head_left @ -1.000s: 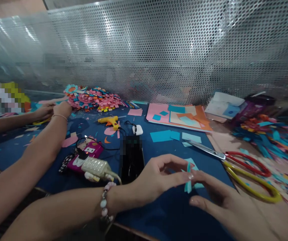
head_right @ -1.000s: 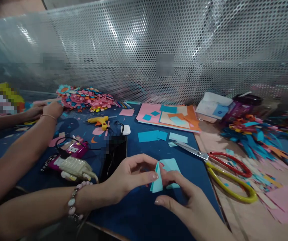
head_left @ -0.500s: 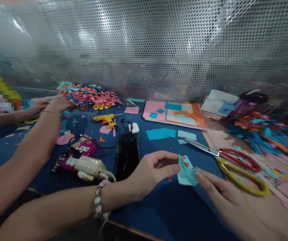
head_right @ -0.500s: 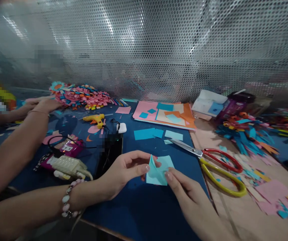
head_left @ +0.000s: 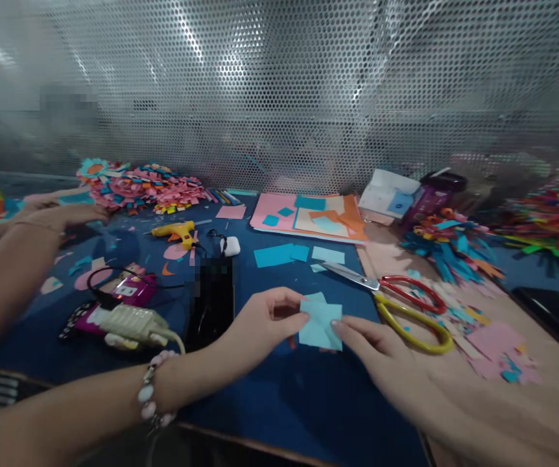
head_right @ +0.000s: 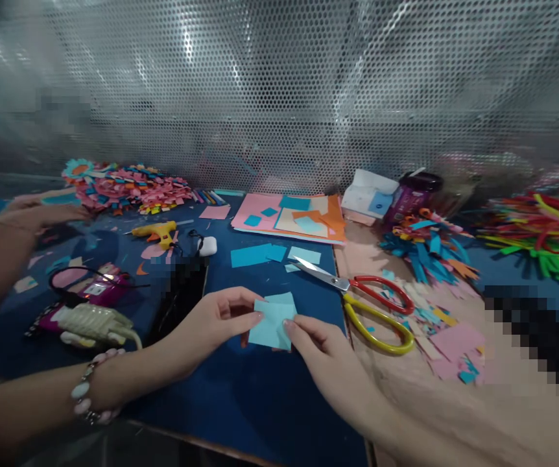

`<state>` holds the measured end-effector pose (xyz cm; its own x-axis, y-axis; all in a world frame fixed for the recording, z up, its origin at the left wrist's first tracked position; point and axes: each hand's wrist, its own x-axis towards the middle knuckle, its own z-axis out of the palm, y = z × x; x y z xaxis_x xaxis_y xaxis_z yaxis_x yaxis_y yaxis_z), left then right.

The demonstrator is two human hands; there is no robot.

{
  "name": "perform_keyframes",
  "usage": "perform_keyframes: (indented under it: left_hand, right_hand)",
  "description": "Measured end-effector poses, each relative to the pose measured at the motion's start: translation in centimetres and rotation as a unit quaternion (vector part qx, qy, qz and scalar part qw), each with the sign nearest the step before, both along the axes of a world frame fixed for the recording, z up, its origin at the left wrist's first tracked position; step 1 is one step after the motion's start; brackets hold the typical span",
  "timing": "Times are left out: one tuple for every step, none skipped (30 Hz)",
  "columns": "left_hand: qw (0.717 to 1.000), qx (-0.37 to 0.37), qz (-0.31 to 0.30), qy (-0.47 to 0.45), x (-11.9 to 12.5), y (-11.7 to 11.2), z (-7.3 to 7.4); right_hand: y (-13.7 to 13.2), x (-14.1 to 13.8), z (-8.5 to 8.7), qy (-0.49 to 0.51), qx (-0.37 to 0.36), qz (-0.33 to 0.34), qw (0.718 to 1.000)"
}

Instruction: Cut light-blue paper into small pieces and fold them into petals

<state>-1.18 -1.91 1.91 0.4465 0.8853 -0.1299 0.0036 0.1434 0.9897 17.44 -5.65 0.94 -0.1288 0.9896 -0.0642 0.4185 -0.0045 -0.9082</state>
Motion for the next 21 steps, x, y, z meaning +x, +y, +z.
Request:
perform_keyframes:
  left_hand:
    - [1.000,-0.007,0.009,0.006,0.3,-0.1,0.0]
    - [1.000,-0.013,0.019,0.007,0.7,-0.2,0.0]
    - [0.999,-0.018,0.028,0.005,1.1,-0.3,0.0]
    - [0.999,-0.021,0.034,0.000,1.5,-0.3,0.0]
    - [0.999,-0.022,0.037,-0.003,2.0,-0.4,0.1]
    - [0.999,-0.024,0.036,-0.004,2.5,-0.5,0.1]
    - [0.999,-0.024,0.036,-0.003,3.0,-0.6,0.2]
    - [0.999,-0.024,0.035,-0.001,3.4,-0.6,0.2]
    - [0.999,-0.024,0.034,0.000,3.9,-0.7,0.3]
    - [0.999,-0.025,0.031,0.000,4.4,-0.7,0.3]
    - [0.999,-0.026,0.028,0.000,4.9,-0.8,0.3]
    - [0.999,-0.029,0.026,0.000,5.3,-0.8,0.4]
    - [0.999,-0.031,0.023,0.001,5.8,-0.8,0.3]
    - [0.999,-0.032,0.021,0.003,6.2,-0.8,0.3]
    - [0.999,-0.030,0.019,0.007,6.6,-0.8,0.2]
    - [1.000,-0.024,0.016,0.012,7.0,-0.8,0.0]
    - [1.000,-0.014,0.013,0.018,7.3,-0.8,-0.1]
    - [1.000,-0.002,0.009,0.029,7.6,-0.7,-0.3]
    - [0.999,0.013,0.005,0.040,7.9,-0.7,-0.6]
    - [0.998,0.032,0.001,0.051,8.1,-0.7,-0.9]
    - [0.997,0.054,-0.004,0.057,8.3,-0.6,-1.2]
  right_hand:
    - [0.0,0.5,-0.1,0.003,0.008,-0.007,1.000]
    - [0.0,1.0,-0.2,0.007,0.027,-0.009,1.000]
    - [0.0,1.6,-0.3,0.009,0.057,0.000,0.998]
    - [0.0,2.3,-0.5,0.004,0.098,0.021,0.995]
    - [0.1,3.1,-0.6,-0.011,0.148,0.053,0.988]
    - [0.2,3.8,-0.8,-0.036,0.199,0.084,0.976]
    - [0.3,4.5,-0.9,-0.066,0.244,0.110,0.961]
    - [0.4,5.1,-1.0,-0.095,0.279,0.127,0.947]
    - [0.5,5.7,-1.0,-0.117,0.302,0.138,0.936]
    - [0.6,6.2,-1.1,-0.130,0.317,0.147,0.928]
    - [0.6,6.6,-1.1,-0.133,0.328,0.156,0.922]
    - [0.7,7.0,-1.1,-0.128,0.339,0.162,0.918]
    - [0.7,7.3,-1.2,-0.120,0.351,0.162,0.915]
    - [0.7,7.6,-1.3,-0.109,0.360,0.155,0.914]
    - [0.7,7.9,-1.4,-0.099,0.366,0.140,0.915]
    - [0.7,8.1,-1.6,-0.090,0.363,0.120,0.920]
    - [0.7,8.3,-1.7,-0.081,0.350,0.102,0.928]
    - [0.6,8.4,-1.9,-0.071,0.329,0.087,0.937]
    - [0.5,8.5,-2.0,-0.057,0.303,0.074,0.948]
    - [0.5,8.6,-2.1,-0.039,0.276,0.059,0.958]
    - [0.4,8.6,-2.2,-0.019,0.250,0.046,0.967]
